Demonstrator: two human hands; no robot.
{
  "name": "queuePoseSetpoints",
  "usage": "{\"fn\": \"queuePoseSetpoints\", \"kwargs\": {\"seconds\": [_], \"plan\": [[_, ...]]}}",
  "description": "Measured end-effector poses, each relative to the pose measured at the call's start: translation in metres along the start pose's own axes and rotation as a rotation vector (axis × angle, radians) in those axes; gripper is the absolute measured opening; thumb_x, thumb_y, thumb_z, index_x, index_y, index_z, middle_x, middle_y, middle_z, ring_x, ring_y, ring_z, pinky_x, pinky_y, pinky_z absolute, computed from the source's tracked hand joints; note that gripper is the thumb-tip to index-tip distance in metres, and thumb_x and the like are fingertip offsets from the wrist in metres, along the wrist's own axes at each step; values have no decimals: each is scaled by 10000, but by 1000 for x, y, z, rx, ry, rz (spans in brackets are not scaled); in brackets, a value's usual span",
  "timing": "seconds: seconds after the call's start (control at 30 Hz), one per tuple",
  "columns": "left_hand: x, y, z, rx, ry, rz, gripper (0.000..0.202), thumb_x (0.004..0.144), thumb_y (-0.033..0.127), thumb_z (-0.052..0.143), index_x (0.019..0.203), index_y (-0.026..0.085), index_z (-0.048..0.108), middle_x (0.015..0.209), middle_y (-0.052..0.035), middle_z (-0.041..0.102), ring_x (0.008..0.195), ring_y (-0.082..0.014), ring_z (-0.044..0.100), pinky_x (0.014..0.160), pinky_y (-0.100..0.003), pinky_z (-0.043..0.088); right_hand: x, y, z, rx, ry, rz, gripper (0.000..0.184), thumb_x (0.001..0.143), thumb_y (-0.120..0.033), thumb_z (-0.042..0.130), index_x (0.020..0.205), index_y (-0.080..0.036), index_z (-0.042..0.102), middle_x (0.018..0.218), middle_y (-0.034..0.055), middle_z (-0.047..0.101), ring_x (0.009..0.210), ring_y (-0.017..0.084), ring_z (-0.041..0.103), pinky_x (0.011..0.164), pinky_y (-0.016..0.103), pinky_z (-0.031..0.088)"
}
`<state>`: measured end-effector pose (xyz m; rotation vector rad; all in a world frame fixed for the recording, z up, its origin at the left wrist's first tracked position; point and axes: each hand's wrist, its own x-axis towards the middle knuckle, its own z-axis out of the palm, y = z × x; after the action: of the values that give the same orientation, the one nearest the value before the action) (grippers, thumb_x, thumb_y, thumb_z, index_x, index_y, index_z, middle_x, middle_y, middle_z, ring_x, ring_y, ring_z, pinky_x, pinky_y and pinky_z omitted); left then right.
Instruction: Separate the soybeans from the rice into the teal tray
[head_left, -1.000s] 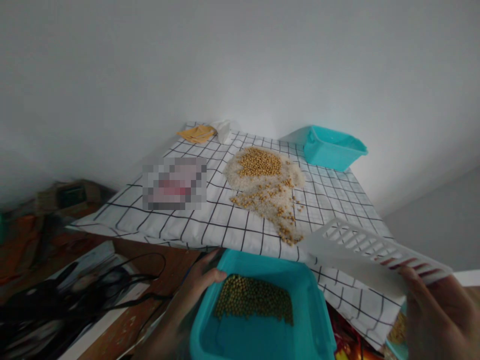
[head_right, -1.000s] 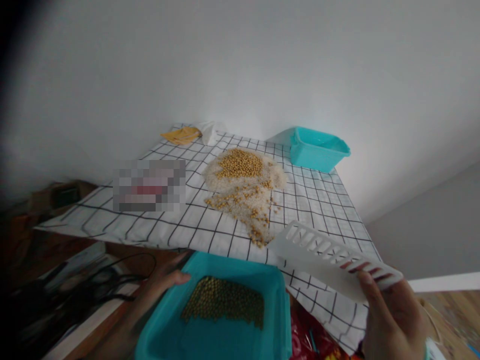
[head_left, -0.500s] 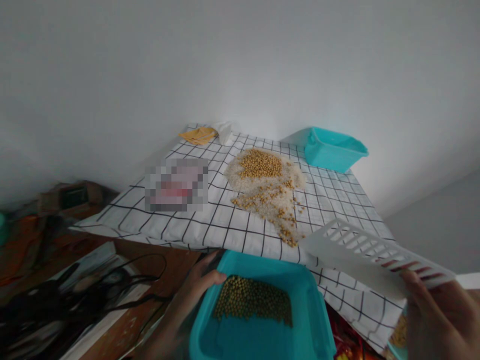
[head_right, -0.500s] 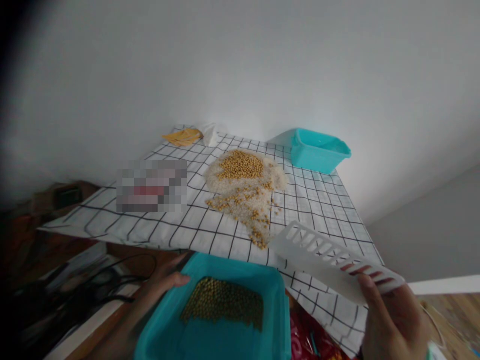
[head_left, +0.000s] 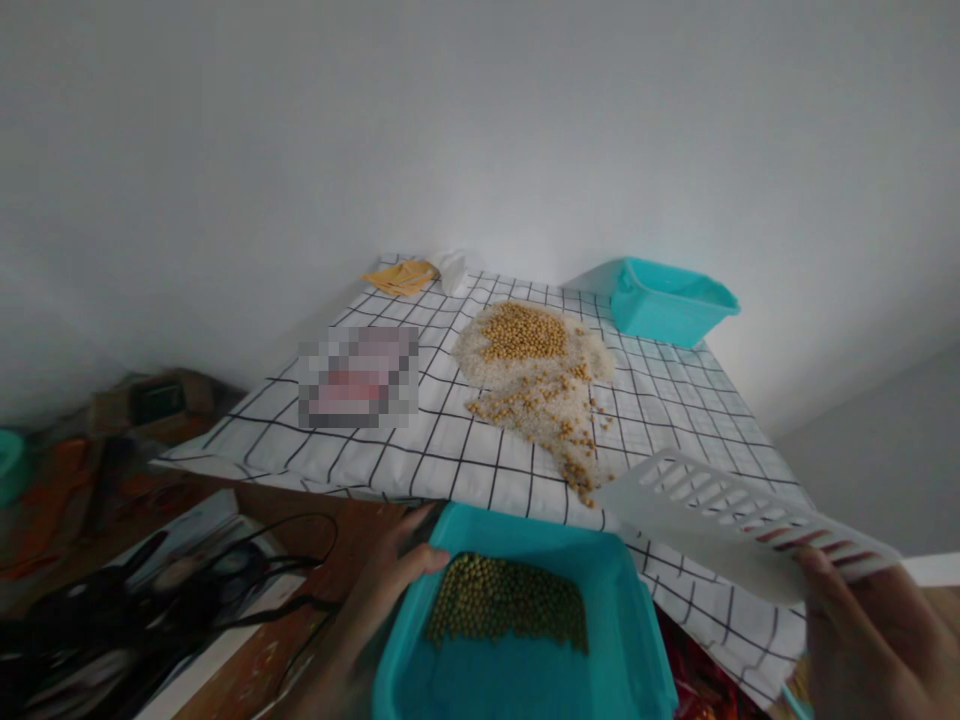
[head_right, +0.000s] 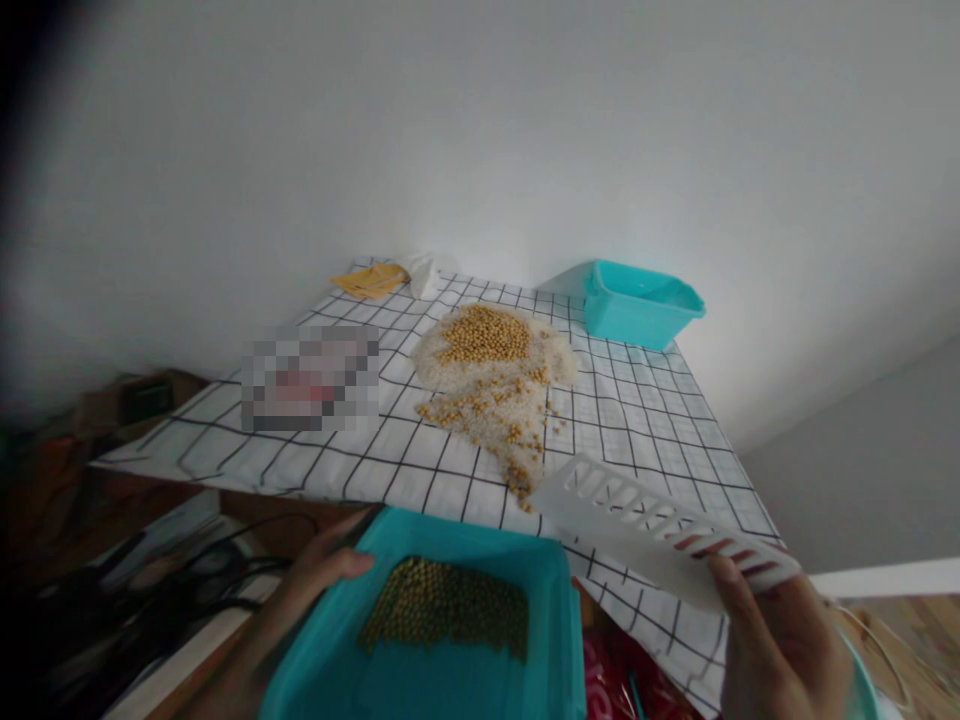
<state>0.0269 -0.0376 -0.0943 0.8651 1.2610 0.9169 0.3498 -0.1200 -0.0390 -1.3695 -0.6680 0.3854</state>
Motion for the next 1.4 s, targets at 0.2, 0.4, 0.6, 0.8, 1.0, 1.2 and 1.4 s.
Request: {"fn": "queuePoseSetpoints", "kwargs": {"seconds": [0.2, 0.4, 0.6, 0.8, 1.0, 1.2, 1.4], "plan": [[10, -12, -6, -53, -16, -40, 419, 531, 223, 669, 943, 157, 705, 590, 38, 747, 597, -226, 666, 557, -269, 468, -2, 3, 1, -44, 31, 14, 269, 699, -333, 779, 912, -183, 713, 947, 33, 709, 966, 231, 642, 934, 325, 446], [12, -15, -9, -41, -42, -33, 422, 532, 220, 661, 944, 152, 719, 600, 31, 747, 604, -223, 661, 567, -267, 466, 1, 10, -8, -71, -53, 52, 228, 731, -331, 748, 903, -187, 707, 929, 52, 716, 858, 242, 661, 824, 348, 498], [10, -15, -9, -47, -32, -41, 514, 545, 238, 674, 1047, 146, 734, 641, 14, 766, 655, -248, 679, 599, -278, 475, 9, 14, -19, 55, -6, -111, 149, 807, -281, 680, 942, -220, 688, 998, 33, 713, 989, 233, 644, 957, 352, 454], [11, -15, -11, 19, -38, -37, 524, 537, 262, 676, 1045, 156, 743, 665, -3, 756, 690, -276, 677, 635, -305, 472, 4, 6, -13, 77, 51, 22, 196, 755, -322, 723, 920, -217, 705, 991, 28, 710, 978, 216, 632, 1020, 345, 415], [10, -13, -8, -2, -48, -54, 465, 552, 240, 667, 1007, 166, 732, 623, 24, 747, 608, -229, 654, 578, -273, 448, -1, 5, 1, 46, 33, 64, 317, 691, -281, 775, 987, -190, 709, 1049, 53, 701, 1035, 255, 631, 1017, 379, 408], [10, -15, -6, -6, -18, -55, 429, 542, 236, 671, 960, 172, 746, 598, 31, 729, 636, -236, 661, 612, -278, 464, 3, 7, 0, -1, 28, -17, 181, 708, -276, 752, 860, -194, 697, 873, 24, 686, 906, 224, 647, 941, 371, 452], [11, -14, -9, 28, -8, -47, 451, 537, 242, 672, 975, 180, 754, 603, 31, 725, 595, -229, 634, 565, -272, 419, 0, 8, 2, 31, 25, -2, 173, 717, -257, 747, 874, -203, 699, 917, 26, 692, 926, 226, 645, 955, 386, 444]]}}
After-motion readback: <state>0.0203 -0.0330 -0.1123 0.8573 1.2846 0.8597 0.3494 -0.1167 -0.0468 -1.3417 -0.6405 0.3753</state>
